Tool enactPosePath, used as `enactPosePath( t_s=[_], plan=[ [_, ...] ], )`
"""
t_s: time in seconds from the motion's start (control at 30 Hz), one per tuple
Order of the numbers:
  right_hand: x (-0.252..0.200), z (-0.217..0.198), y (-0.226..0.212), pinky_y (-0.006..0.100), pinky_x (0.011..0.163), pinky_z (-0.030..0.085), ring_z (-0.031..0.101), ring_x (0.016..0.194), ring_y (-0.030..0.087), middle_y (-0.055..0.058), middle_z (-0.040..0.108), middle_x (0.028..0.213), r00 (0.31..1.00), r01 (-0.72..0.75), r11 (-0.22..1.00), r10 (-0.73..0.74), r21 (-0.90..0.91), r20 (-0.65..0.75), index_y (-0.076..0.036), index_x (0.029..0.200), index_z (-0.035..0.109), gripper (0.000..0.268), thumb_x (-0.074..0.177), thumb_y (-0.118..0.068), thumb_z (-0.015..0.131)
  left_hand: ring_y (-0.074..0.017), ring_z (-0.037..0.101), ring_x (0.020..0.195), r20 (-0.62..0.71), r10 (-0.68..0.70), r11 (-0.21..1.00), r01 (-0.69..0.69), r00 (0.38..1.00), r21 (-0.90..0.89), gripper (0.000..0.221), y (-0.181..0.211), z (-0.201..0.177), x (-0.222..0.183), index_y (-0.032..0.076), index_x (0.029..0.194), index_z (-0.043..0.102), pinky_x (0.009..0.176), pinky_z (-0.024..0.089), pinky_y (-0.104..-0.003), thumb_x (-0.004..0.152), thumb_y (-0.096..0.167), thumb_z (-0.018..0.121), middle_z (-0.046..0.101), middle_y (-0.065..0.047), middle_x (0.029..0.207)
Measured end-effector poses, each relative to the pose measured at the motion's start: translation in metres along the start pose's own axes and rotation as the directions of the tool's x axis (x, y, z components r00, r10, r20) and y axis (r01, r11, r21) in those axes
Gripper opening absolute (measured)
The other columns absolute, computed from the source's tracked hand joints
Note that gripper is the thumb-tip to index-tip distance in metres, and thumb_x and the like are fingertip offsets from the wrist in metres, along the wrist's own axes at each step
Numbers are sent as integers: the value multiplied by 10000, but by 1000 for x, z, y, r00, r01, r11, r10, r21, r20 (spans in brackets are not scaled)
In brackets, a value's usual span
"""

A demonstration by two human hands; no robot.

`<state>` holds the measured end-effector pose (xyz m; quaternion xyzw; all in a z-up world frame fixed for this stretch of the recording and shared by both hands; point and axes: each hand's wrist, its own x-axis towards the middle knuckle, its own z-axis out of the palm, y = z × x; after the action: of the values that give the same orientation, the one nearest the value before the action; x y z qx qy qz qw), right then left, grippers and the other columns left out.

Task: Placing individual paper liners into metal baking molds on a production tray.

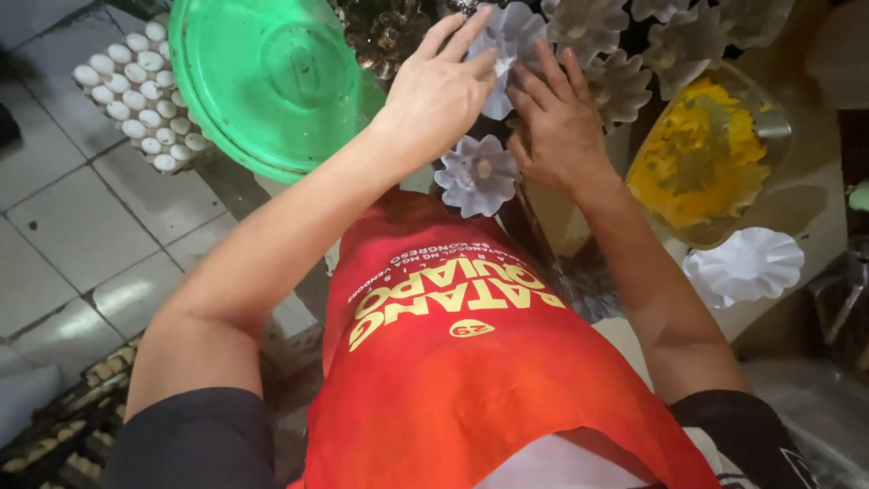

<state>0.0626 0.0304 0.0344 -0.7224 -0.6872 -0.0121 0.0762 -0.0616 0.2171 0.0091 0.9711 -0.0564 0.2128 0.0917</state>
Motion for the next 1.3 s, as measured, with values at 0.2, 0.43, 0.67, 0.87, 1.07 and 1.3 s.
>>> enactPosePath(
  t_s=[0.2,0.43,0.67,0.87,1.07,1.3],
  plan=[
    [5,5,-3,452,1290,91,388,1464,305,60,686,1285,998,-53,958,39,-281,-57,-62,1233,736,383,1015,-350,606,-377,410,1440,167,67,996,-76,984,51,248,-10,34,10,138,821,756,1220,102,-548,950,125,545,706,12,942],
    [8,22,-1,477,1274,30,374,1465,323,49,671,1292,994,-108,967,105,-230,-24,-71,1204,738,414,1094,-436,575,-375,301,1513,347,46,992,-84,937,93,292,-14,42,15,204,1059,775,1169,-46,-676,992,239,493,707,44,1139],
    [-53,-34,-52,580,1108,346,524,1229,408,243,671,1198,864,-378,909,414,177,-286,54,1155,668,246,957,-41,556,-397,317,1473,294,45,999,-41,955,-20,350,-17,31,13,293,1255,705,1128,-17,-718,1018,160,483,705,-15,1198],
    [-185,-27,-105,506,984,408,566,1120,361,196,624,1190,634,-759,647,761,74,-140,23,1188,617,221,1016,-83,526,-432,290,1494,345,10,1000,-10,938,-1,271,-12,30,18,304,1036,771,1132,-67,-721,977,191,531,711,-6,1192],
    [-276,24,-111,473,1068,410,453,1341,399,211,632,1294,626,-774,623,726,-112,-284,-37,1082,693,167,948,-108,623,-422,52,1514,663,-57,989,-48,746,139,504,34,-23,63,297,1409,506,1080,-88,-759,908,251,535,469,-42,1515],
    [-340,32,-45,636,1123,271,455,1319,502,317,532,1398,513,-843,536,781,-39,-355,87,1387,544,443,1011,-71,717,-308,449,1315,60,258,755,-162,964,-635,482,158,-11,22,225,1304,603,1069,282,-628,840,94,580,610,-52,1297]
  ],
)
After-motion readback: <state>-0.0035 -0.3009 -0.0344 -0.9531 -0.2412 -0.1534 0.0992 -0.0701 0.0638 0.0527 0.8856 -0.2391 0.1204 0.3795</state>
